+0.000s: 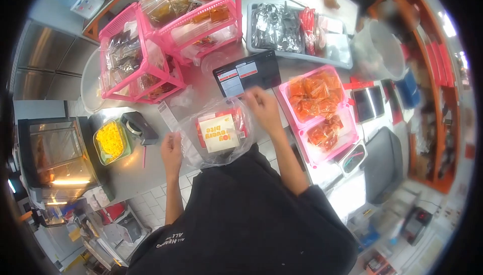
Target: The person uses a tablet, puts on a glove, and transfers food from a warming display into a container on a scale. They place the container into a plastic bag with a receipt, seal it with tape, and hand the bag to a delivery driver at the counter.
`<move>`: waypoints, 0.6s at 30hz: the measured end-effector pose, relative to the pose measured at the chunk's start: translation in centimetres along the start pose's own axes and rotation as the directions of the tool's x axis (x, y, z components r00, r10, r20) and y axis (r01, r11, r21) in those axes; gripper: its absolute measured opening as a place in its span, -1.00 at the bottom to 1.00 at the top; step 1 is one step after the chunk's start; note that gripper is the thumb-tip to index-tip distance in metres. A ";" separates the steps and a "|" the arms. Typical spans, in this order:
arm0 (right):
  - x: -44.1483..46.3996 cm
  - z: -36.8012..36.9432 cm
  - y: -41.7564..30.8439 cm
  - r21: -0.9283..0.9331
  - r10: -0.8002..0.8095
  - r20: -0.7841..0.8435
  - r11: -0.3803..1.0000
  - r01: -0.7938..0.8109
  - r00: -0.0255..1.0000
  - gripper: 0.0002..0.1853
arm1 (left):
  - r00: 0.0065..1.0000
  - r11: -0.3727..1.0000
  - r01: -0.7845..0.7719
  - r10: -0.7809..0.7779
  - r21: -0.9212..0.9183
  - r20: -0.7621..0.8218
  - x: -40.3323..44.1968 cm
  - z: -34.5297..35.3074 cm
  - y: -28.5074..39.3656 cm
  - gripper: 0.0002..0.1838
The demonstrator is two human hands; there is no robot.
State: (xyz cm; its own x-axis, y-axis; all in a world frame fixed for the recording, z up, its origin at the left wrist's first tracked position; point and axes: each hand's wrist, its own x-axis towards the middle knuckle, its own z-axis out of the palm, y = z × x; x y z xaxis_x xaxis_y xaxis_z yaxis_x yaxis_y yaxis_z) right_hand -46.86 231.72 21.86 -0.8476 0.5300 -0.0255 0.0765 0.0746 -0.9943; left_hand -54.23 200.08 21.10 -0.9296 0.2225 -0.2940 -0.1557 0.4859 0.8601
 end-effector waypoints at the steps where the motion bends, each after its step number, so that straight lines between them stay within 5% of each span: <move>1: 3.4 1.1 0.0 -0.073 -0.042 0.053 0.996 0.045 0.998 -0.75 | 1.000 1.000 0.001 -0.001 0.004 -0.012 -0.1 -0.2 1.8 -0.78; 3: 11.3 4.7 1.0 -0.256 -0.184 0.261 0.933 0.252 0.948 -0.64 | 0.910 0.971 -0.216 0.237 0.099 -0.340 0.1 0.2 4.9 -0.79; 5: 18.9 9.1 4.9 -0.421 -0.223 0.649 0.691 0.587 0.728 -0.53 | 0.899 0.954 -0.282 0.299 0.100 -0.319 0.8 -0.4 5.1 -0.80; 8: 23.1 15.0 6.5 -0.604 -0.068 0.633 0.580 0.547 0.771 -0.46 | 0.905 0.928 -0.362 0.373 0.088 -0.207 0.7 -0.7 6.6 -0.81; 10: 24.6 17.2 6.4 -0.773 0.144 0.595 0.373 0.513 0.791 -0.60 | 0.916 0.924 -0.373 0.380 0.080 -0.124 0.4 -0.4 8.1 -0.82; 13: 23.8 15.5 6.7 -0.632 0.019 0.656 0.560 0.536 0.755 -0.45 | 0.896 0.901 -0.434 0.433 0.016 -0.097 0.4 -0.3 8.9 -0.84; 17: 20.3 11.6 6.6 -0.411 -0.015 0.787 0.734 0.541 0.617 -0.49 | 0.919 0.914 -0.386 0.370 -0.120 -0.138 3.7 0.1 7.1 -0.86; 18: 19.1 10.9 3.3 -0.268 0.020 0.831 0.890 0.369 0.556 -0.56 | 0.932 0.924 -0.348 0.322 -0.160 -0.169 4.5 0.4 8.2 -0.85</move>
State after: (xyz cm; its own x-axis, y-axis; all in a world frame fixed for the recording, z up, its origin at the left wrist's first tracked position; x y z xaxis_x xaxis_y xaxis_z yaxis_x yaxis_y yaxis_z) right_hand -68.52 232.84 17.00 -0.9061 -0.4058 -0.1200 -0.1037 0.4878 -0.8668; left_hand -59.50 205.41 26.63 -0.9724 0.2213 0.0734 0.1265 0.2362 0.9635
